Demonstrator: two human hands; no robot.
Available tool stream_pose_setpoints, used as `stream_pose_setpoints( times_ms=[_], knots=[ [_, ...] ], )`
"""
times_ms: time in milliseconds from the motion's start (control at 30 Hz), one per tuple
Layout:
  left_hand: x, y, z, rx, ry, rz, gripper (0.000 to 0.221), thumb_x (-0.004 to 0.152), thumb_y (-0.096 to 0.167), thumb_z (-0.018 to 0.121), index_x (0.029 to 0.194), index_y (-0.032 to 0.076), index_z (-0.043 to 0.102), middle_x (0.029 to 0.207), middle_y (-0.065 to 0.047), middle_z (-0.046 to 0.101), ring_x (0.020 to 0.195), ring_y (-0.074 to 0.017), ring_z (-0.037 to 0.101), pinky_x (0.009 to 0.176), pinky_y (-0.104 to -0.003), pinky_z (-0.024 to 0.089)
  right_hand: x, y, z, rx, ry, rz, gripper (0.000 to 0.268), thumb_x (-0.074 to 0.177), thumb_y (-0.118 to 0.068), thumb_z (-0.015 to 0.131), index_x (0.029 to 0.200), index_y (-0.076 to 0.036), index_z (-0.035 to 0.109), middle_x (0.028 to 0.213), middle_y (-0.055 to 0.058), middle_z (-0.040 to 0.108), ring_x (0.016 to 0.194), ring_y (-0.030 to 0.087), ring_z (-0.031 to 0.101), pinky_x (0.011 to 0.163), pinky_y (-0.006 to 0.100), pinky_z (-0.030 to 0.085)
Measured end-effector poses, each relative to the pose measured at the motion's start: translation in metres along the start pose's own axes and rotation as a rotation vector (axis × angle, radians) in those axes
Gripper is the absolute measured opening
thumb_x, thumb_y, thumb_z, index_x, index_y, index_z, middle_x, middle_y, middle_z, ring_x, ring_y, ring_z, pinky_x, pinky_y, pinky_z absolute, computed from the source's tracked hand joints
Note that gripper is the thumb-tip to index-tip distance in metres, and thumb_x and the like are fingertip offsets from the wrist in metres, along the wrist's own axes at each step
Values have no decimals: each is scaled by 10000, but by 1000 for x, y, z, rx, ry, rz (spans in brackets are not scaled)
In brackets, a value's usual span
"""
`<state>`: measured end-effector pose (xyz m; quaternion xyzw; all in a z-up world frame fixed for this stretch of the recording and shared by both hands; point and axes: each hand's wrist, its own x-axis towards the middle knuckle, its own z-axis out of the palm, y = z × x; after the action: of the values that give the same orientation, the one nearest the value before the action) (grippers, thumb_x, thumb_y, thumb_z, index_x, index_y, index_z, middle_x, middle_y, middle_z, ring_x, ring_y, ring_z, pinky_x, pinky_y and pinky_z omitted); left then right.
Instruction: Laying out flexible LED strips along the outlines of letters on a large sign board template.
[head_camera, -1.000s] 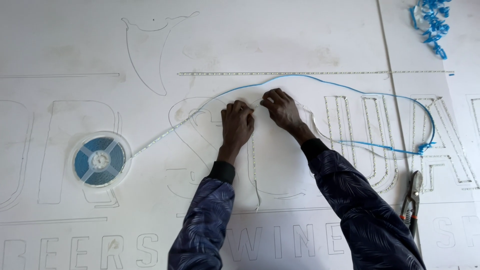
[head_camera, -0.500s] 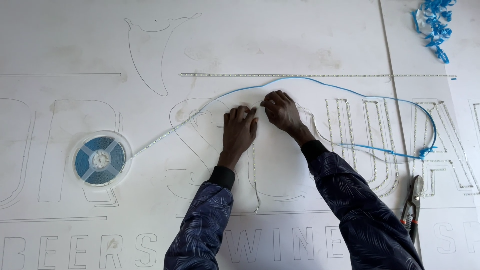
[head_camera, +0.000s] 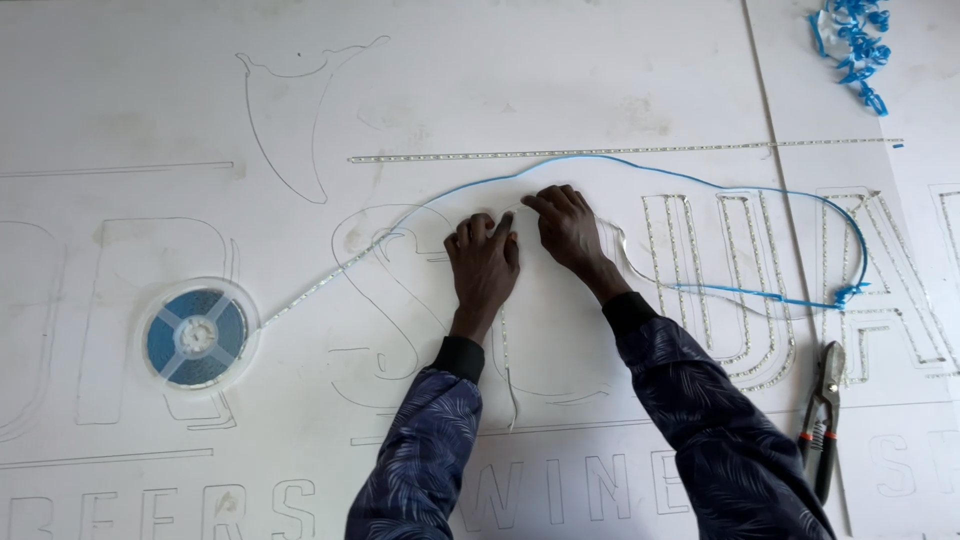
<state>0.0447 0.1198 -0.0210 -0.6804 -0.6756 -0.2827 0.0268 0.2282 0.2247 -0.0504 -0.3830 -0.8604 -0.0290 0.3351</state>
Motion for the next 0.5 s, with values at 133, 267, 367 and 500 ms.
stream_pose_setpoints(
  times_ms=[133,267,367,500],
  knots=[
    [-3,-3,8,37,-10,6,308,1142,344,654,1406,265,793,1201,-16,579,1278,-286,645,1050,-552,530,-8,2,2,-16,-1,51,380,906,112,720,1122,-170,855,1042,32,745,1021,285,751,853,400,607],
    [-1,-3,9,26,6,5,306,1132,317,660,1390,244,808,1187,-22,577,1275,-297,642,1044,-548,517,-6,0,3,-33,28,50,340,936,100,716,1085,-171,859,1071,14,748,1049,259,750,860,382,594],
    [-4,-4,9,-2,6,2,311,1116,289,674,1389,224,809,1189,-24,578,1289,-308,632,1047,-557,510,-6,-5,1,-32,52,41,303,965,85,714,1044,-170,858,1050,9,740,1025,254,746,833,377,590],
    [0,2,23,-28,14,-29,314,1062,216,715,1353,147,809,1243,-46,587,1370,-348,578,1075,-582,502,-3,-2,3,-46,69,22,270,968,54,731,997,-183,858,1030,0,747,1009,243,747,819,373,587]
  ],
)
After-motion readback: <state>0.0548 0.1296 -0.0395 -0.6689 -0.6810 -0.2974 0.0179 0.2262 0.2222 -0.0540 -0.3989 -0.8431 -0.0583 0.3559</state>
